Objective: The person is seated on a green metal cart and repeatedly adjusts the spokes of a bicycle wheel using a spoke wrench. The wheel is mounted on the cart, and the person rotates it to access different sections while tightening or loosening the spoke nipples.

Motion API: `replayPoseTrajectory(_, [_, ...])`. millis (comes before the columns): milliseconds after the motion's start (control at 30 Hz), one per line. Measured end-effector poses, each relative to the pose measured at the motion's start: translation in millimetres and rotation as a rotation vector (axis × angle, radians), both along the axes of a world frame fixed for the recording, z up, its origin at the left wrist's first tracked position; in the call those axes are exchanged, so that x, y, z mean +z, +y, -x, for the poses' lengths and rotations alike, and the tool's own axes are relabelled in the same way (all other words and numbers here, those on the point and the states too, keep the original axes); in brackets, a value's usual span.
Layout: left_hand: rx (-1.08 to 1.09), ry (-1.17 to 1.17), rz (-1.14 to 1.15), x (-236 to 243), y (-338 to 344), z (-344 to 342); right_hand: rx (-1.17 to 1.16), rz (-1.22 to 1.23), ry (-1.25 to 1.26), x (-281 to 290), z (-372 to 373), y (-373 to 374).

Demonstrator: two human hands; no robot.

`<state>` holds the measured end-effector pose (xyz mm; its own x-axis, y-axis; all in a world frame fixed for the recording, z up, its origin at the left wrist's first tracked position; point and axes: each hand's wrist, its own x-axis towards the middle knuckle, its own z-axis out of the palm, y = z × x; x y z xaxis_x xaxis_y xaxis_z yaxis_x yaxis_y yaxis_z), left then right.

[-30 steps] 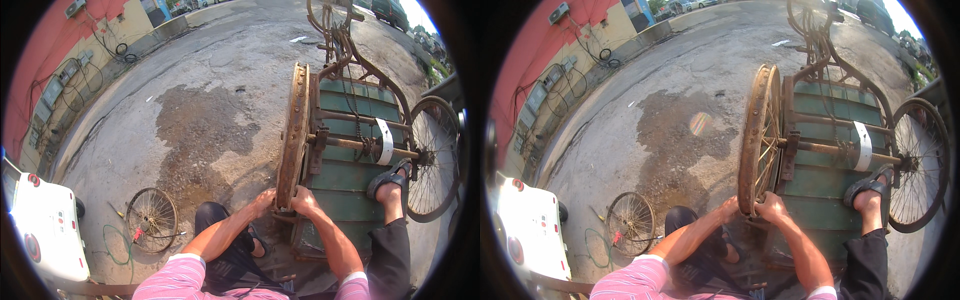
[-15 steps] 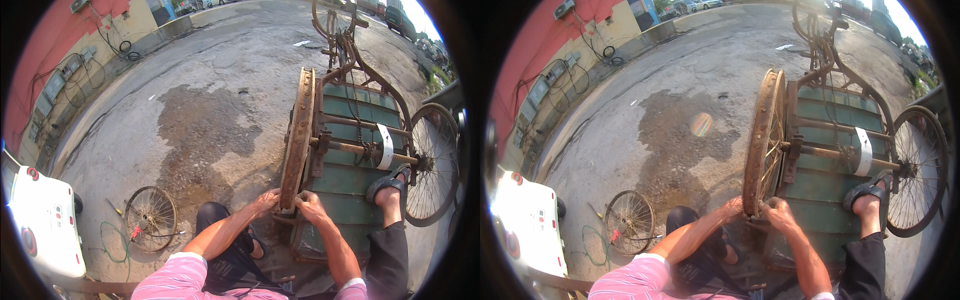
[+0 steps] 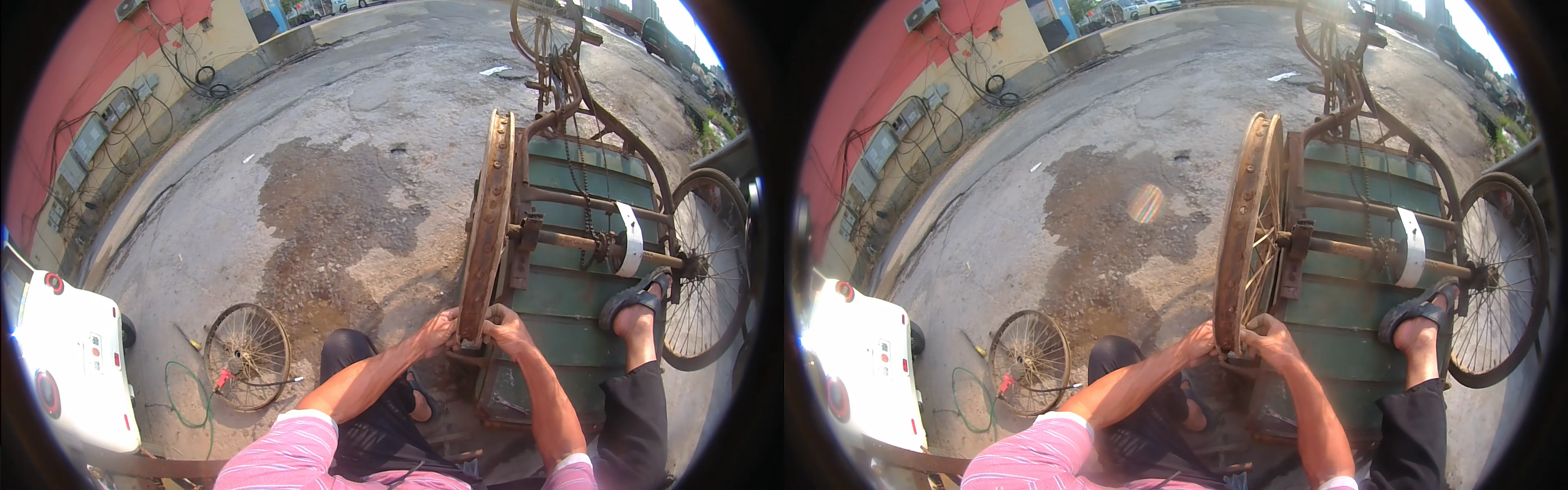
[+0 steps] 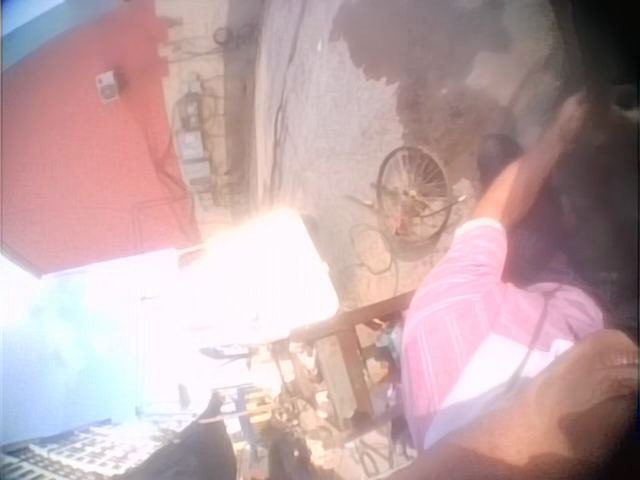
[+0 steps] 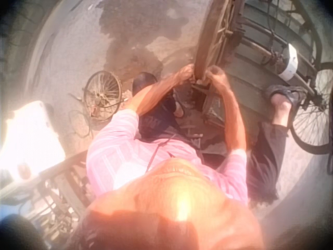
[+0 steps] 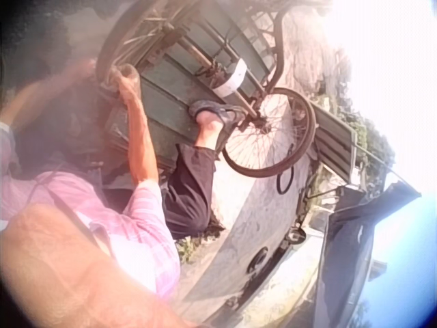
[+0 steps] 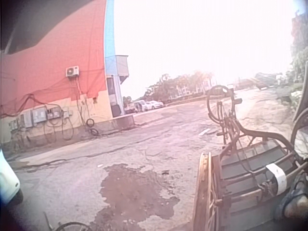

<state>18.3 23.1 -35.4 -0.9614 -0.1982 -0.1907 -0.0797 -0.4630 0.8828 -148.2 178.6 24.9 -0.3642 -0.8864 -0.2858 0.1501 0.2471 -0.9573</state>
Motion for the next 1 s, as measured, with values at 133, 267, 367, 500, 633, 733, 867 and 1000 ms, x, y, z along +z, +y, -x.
replayPoseTrajectory(133, [-0.013,0.017,-0.147,-15.1,-5.6,-6.4,-0.025,0.112,-0.074,-5.8,-11.5,3.5])
replayPoseTrajectory(267, [-0.031,0.01,-0.238,5.0,-2.3,-3.4,0.032,0.086,-0.117,-13.4,-0.3,8.5])
replayPoseTrajectory(367, [-0.036,-0.031,-0.239,17.3,-1.6,-3.4,0.075,0.088,-0.143,-7.1,-1.3,10.2])
replayPoseTrajectory(500, [-0.035,-0.082,-0.182,8.9,-4.1,-5.2,0.066,0.043,-0.006,0.0,-9.0,0.0])
replayPoseTrajectory(633, [-0.094,-0.03,-0.085,-5.0,-10.5,-4.1,0.026,-0.141,0.282,-13.1,-5.9,-13.1])
replayPoseTrajectory(733, [-0.087,-0.03,-0.048,-1.1,-10.4,-2.7,0.089,-0.331,0.546,1.0,-0.8,-20.5])
replayPoseTrajectory(867, [0.029,-0.065,-0.104,-12.2,-4.1,-3.5,0.263,-0.536,0.843,22.0,-2.4,-38.0])
replayPoseTrajectory(1000, [0.043,-0.091,-0.097,-8.1,-3.3,-2.1,0.238,-0.454,0.773,15.1,-2.5,-31.1])
